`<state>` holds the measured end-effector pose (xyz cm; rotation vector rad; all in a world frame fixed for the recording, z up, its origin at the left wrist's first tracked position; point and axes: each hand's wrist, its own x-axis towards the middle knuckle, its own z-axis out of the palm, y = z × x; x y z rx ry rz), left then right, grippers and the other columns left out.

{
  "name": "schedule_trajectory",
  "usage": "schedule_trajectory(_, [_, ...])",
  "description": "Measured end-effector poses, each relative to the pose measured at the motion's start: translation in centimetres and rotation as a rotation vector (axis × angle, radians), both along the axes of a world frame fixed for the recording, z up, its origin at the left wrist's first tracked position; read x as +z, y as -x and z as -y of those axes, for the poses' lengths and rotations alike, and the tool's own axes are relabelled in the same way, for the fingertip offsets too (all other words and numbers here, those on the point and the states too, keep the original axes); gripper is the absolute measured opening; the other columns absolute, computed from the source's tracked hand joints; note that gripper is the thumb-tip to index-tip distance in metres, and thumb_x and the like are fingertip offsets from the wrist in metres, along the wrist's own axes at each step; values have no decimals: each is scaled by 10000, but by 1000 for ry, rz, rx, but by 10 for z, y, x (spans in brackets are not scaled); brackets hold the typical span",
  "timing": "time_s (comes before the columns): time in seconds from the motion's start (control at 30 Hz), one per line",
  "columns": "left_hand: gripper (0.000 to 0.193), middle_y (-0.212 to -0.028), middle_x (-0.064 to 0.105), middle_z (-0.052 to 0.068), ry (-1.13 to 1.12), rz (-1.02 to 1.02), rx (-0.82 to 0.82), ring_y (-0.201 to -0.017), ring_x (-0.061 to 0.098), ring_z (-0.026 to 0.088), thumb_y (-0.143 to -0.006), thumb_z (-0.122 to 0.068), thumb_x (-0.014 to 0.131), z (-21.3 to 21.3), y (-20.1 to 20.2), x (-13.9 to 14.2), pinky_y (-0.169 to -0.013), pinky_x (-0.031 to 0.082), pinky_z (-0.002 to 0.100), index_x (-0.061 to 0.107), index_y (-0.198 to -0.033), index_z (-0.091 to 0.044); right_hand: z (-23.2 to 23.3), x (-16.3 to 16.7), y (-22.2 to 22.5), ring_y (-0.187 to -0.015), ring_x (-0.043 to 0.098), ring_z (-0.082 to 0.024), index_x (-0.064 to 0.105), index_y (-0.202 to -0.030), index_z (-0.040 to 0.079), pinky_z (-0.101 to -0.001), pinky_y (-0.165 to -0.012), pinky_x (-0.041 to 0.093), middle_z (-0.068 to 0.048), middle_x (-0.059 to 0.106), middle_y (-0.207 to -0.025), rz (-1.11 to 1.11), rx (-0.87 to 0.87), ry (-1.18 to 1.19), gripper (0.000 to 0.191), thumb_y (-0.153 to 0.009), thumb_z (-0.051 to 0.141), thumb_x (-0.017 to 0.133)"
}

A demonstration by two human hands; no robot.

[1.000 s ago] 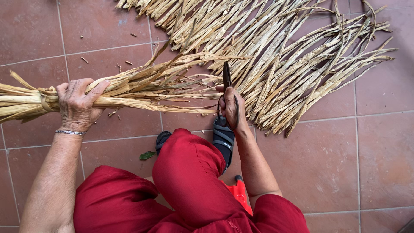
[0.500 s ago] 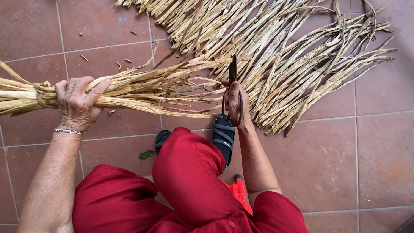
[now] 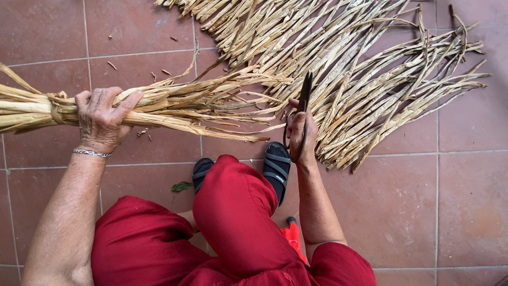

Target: The person sits on a small stool and uses shears to trim the ends of bundles of dried plant stalks. They repeatedly gather stalks, cut them to a uniform length, and place the trimmed bundles on the floor.

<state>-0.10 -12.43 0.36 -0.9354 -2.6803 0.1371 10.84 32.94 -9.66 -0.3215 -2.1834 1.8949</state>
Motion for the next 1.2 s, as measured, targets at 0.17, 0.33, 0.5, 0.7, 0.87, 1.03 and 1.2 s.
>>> schedule_trajectory(0.17, [500, -1203, 642, 4, 31, -24, 1, -1095, 620, 185, -947, -311, 873, -3, -1, 6, -999, 406, 436, 677, -1407, -304, 11, 34, 0, -784, 553, -133, 525, -1480, 7, -327, -669, 503, -25, 526, -860, -106, 169, -377, 792, -1057, 670, 427])
schedule_trajectory(0.33, [515, -1177, 634, 33, 15, -22, -32, -1066, 620, 210, -911, -295, 879, -11, -2, 15, -959, 405, 453, 678, -1385, -273, 22, 68, 5, -826, 559, -240, 570, -1449, 27, -421, -751, 457, -86, 533, -857, -52, 235, -582, 763, -962, 610, 635])
schedule_trajectory(0.5, [613, -1195, 630, 42, -1, -6, -68, -1086, 621, 230, -848, -248, 884, -24, -2, 22, -971, 406, 475, 679, -1425, -270, 26, 83, 12, -839, 593, -277, 583, -1411, 26, -434, -765, 471, -105, 584, -878, -67, 237, -669, 726, -929, 556, 697])
schedule_trajectory(0.7, [660, -1225, 619, 44, 16, 5, -88, -1129, 620, 251, -792, -237, 886, -32, -3, 26, -1008, 410, 503, 668, -1415, -268, 28, 68, 9, -704, 668, -286, 633, -1345, 64, -433, -635, 522, -113, 671, -817, -100, 218, -615, 485, -1051, 449, 611])
schedule_trajectory(0.87, [671, -1210, 614, 40, 26, 12, -79, -1128, 619, 251, -785, -238, 886, -30, -3, 23, -1002, 404, 500, 659, -1416, -272, 23, 40, 6, -626, 678, -202, 656, -1285, 86, -360, -544, 560, -22, 658, -755, -73, 187, -390, 457, -1118, 475, 486])
schedule_trajectory(1.03, [632, -1235, 615, 40, 56, -32, -93, -1146, 618, 231, -857, -269, 891, -26, -5, 18, -1024, 402, 492, 644, -1439, -288, -11, 24, 24, -570, 609, -181, 566, -1415, 70, -364, -478, 543, -9, 589, -713, 168, 142, -144, 715, -1039, 637, 345])
schedule_trajectory(1.2, [620, -1219, 623, 35, 118, -44, -100, -1146, 626, 232, -835, -233, 833, -26, -8, 18, -1021, 407, 477, 656, -1426, -302, -39, 25, 43, -840, 672, -186, 575, -1471, 48, -373, -748, 539, -62, 639, -823, 57, 169, -264, 773, -1058, 665, 357])
